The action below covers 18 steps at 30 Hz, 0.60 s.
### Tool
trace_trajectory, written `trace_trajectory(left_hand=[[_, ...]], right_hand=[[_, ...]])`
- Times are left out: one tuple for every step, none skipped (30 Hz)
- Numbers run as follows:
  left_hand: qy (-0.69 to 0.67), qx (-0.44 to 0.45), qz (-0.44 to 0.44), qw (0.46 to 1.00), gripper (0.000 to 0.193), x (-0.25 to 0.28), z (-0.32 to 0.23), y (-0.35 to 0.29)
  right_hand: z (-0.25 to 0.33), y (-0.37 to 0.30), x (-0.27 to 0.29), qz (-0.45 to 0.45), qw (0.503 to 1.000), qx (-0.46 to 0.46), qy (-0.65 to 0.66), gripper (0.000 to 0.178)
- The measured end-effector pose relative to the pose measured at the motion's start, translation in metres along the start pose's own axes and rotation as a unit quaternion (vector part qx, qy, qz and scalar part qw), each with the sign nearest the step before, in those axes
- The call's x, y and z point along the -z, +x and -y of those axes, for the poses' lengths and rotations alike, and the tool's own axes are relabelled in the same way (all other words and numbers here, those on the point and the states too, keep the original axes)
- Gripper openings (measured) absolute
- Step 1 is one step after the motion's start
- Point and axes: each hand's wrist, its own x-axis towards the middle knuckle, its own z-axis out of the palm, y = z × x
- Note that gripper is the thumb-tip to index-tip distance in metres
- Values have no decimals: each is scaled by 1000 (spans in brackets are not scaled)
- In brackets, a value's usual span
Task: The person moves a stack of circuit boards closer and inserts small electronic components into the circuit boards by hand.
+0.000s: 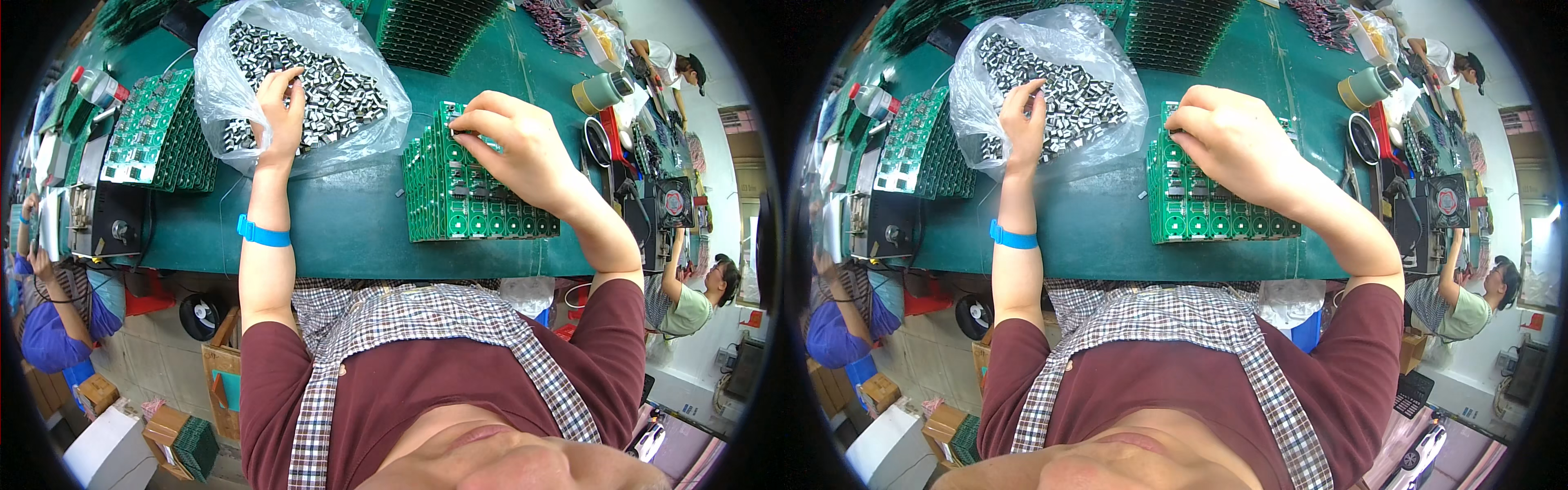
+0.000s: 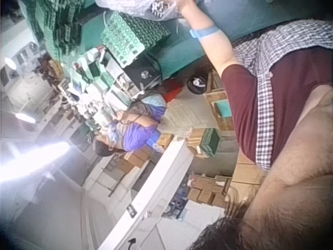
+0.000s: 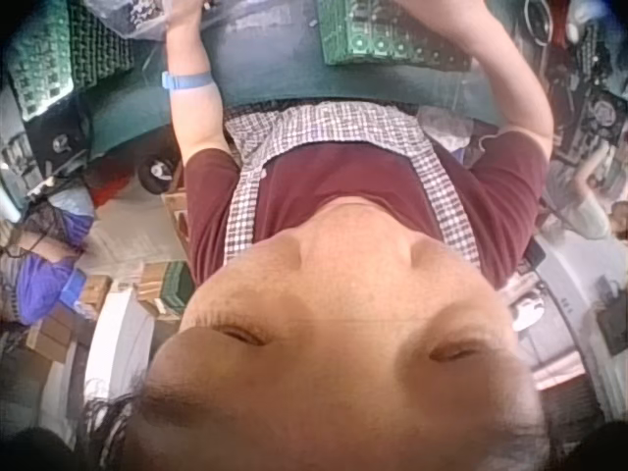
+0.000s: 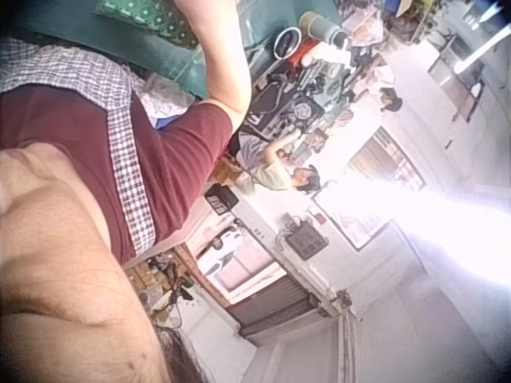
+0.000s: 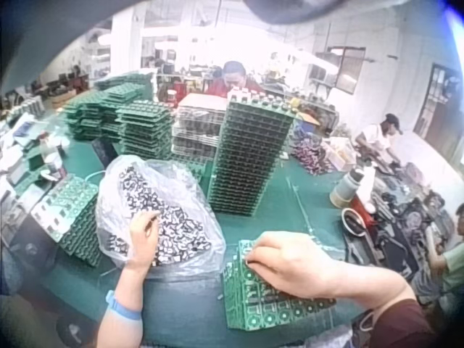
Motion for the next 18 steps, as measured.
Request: trace_trajectory(left_hand=[[-1,0,0,1000,20,0,-1,0],[-2,11,6,1000,20,1,-3,0],[-3,21,12,1000,20,2,-4,0],[-3,21,12,1000,20,3,-5,0],[-2,21,17,1000,20,3,-5,0],[0,20,21,1000,19,4,-6,0],[0,21,21,1000,19,4,-6,0],[-1,22,22,1000,20,4,-6,0],[-3,23,22,999,20,4,-6,1],[-2,24,22,999,20,5,-6,0],[-1,25,24,999,20,5,-9,1],[0,26,26,999,20,5,-10,1],[-1,26,26,999,20,5,-10,1],[-3,14,17,1000,19,4,-10,1],[-5,3,8,1000,18,4,-10,1],[-5,3,8,1000,18,4,-10,1],[-6,0,7,1000,17,4,-10,1],[-6,-3,7,1000,17,4,-9,2]], right_hand=[[0,0,0,-1,1000,-3,-1,14],[1,0,0,-1,1000,-2,-1,14],[1,0,0,0,1000,-1,-3,14],[1,0,0,1,1000,0,-6,14],[1,1,1,1,1000,0,-5,14],[1,1,1,10,1000,-5,1,12],[0,1,1,19,1000,-11,7,12],[0,1,2,19,1000,-10,7,12],[-1,1,3,25,999,-14,15,12],[-1,1,3,31,999,-18,22,13],[-1,1,4,32,999,-18,22,13],[-1,1,5,34,999,-18,25,13],[0,1,6,36,999,-17,29,14],[-1,1,6,37,999,-17,29,14],[-1,1,5,36,999,-16,26,14],[-1,1,5,36,999,-15,23,14],[-1,1,5,36,999,-15,23,14],[-1,1,6,38,999,-17,23,14]])
